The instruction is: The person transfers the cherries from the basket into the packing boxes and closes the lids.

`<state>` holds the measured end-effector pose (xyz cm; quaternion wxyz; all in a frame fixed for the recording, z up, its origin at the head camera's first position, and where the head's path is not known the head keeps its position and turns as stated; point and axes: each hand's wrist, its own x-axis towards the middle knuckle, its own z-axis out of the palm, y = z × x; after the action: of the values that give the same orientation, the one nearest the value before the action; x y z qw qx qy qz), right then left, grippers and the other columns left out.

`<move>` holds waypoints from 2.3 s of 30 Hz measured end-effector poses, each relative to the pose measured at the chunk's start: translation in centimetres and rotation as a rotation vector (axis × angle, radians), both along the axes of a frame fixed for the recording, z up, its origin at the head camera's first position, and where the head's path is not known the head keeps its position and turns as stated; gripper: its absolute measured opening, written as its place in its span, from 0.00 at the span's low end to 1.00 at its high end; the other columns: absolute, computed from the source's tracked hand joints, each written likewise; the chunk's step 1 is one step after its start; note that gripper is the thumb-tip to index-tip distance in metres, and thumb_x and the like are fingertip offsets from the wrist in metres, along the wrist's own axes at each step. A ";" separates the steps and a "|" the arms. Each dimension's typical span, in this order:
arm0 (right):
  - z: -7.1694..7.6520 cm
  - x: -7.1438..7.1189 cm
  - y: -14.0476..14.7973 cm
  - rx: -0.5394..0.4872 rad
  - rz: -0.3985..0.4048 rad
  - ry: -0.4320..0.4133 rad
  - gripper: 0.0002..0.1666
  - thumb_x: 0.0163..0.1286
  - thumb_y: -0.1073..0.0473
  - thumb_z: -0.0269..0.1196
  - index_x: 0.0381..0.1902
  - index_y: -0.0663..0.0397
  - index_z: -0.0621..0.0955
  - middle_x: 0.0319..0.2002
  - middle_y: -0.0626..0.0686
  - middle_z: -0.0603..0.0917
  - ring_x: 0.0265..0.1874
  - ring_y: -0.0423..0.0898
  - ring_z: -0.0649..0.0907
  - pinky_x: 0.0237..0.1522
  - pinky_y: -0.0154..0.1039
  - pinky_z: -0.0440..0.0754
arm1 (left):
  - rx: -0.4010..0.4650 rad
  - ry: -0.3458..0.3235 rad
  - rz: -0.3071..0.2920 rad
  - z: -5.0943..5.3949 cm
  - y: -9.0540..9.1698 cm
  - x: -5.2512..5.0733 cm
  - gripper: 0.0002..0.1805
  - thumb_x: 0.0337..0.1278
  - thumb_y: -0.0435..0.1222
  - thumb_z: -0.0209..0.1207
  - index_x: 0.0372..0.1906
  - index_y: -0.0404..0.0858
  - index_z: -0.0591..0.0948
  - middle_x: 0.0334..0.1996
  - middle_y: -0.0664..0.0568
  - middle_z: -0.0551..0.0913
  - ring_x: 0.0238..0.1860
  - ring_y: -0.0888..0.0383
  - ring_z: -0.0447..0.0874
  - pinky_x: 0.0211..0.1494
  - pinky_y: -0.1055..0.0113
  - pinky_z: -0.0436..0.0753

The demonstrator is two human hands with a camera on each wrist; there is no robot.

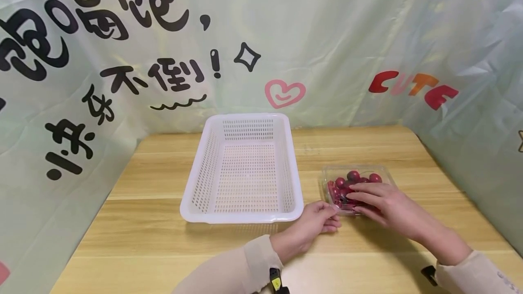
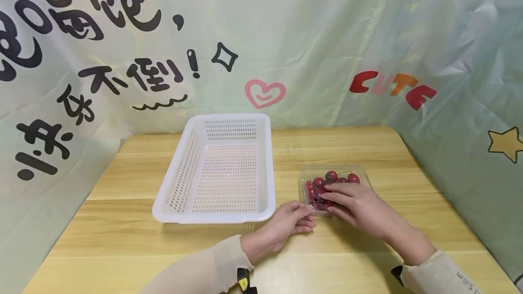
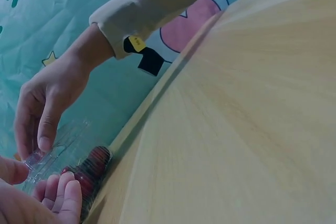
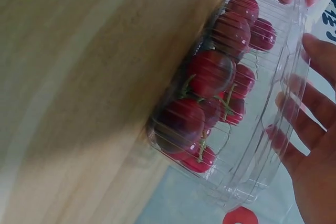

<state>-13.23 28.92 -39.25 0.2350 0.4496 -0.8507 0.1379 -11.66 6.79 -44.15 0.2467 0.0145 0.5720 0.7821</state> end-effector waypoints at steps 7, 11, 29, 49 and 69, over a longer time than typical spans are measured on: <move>-0.5 0.0 0.0 -0.005 0.000 0.027 0.26 0.78 0.41 0.46 0.51 0.48 0.85 0.51 0.54 0.84 0.48 0.51 0.83 0.66 0.28 0.58 | 0.014 -0.002 0.007 -0.2 0.2 -0.2 0.06 0.64 0.30 0.55 0.39 0.29 0.79 0.35 0.38 0.83 0.29 0.58 0.82 0.41 0.64 0.85; -0.5 0.2 0.0 -0.006 -0.014 0.024 0.27 0.78 0.41 0.46 0.52 0.48 0.85 0.52 0.53 0.84 0.48 0.52 0.82 0.67 0.28 0.57 | 0.012 0.000 0.016 -0.2 0.4 -0.2 0.06 0.64 0.29 0.55 0.38 0.29 0.79 0.33 0.38 0.83 0.28 0.59 0.82 0.40 0.65 0.85; -0.8 0.4 -0.2 -0.015 -0.012 0.035 0.26 0.78 0.41 0.47 0.51 0.48 0.85 0.52 0.53 0.84 0.50 0.51 0.81 0.68 0.27 0.55 | -0.016 0.017 0.028 -0.3 0.7 -0.2 0.04 0.64 0.27 0.55 0.36 0.28 0.78 0.29 0.43 0.83 0.27 0.60 0.81 0.36 0.69 0.85; -0.8 0.6 -0.1 -0.015 -0.009 0.020 0.27 0.78 0.41 0.46 0.53 0.47 0.85 0.53 0.53 0.83 0.51 0.52 0.81 0.70 0.28 0.53 | -0.545 0.388 -0.103 0.6 -0.3 0.2 0.09 0.66 0.43 0.58 0.34 0.43 0.76 0.24 0.58 0.78 0.23 0.66 0.76 0.29 0.72 0.79; 0.2 1.3 2.3 -0.052 -0.121 -0.077 0.29 0.73 0.38 0.53 0.52 0.53 0.84 0.52 0.53 0.83 0.51 0.56 0.79 0.68 0.25 0.52 | -1.210 1.508 -0.005 3.5 0.1 1.7 0.19 0.65 0.55 0.54 0.47 0.46 0.77 0.46 0.58 0.73 0.49 0.62 0.71 0.59 0.74 0.70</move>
<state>-11.96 31.23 -39.05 0.2214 0.3856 -0.8808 0.1627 -9.95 6.84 -40.68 -0.2179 0.3846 0.8860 0.1399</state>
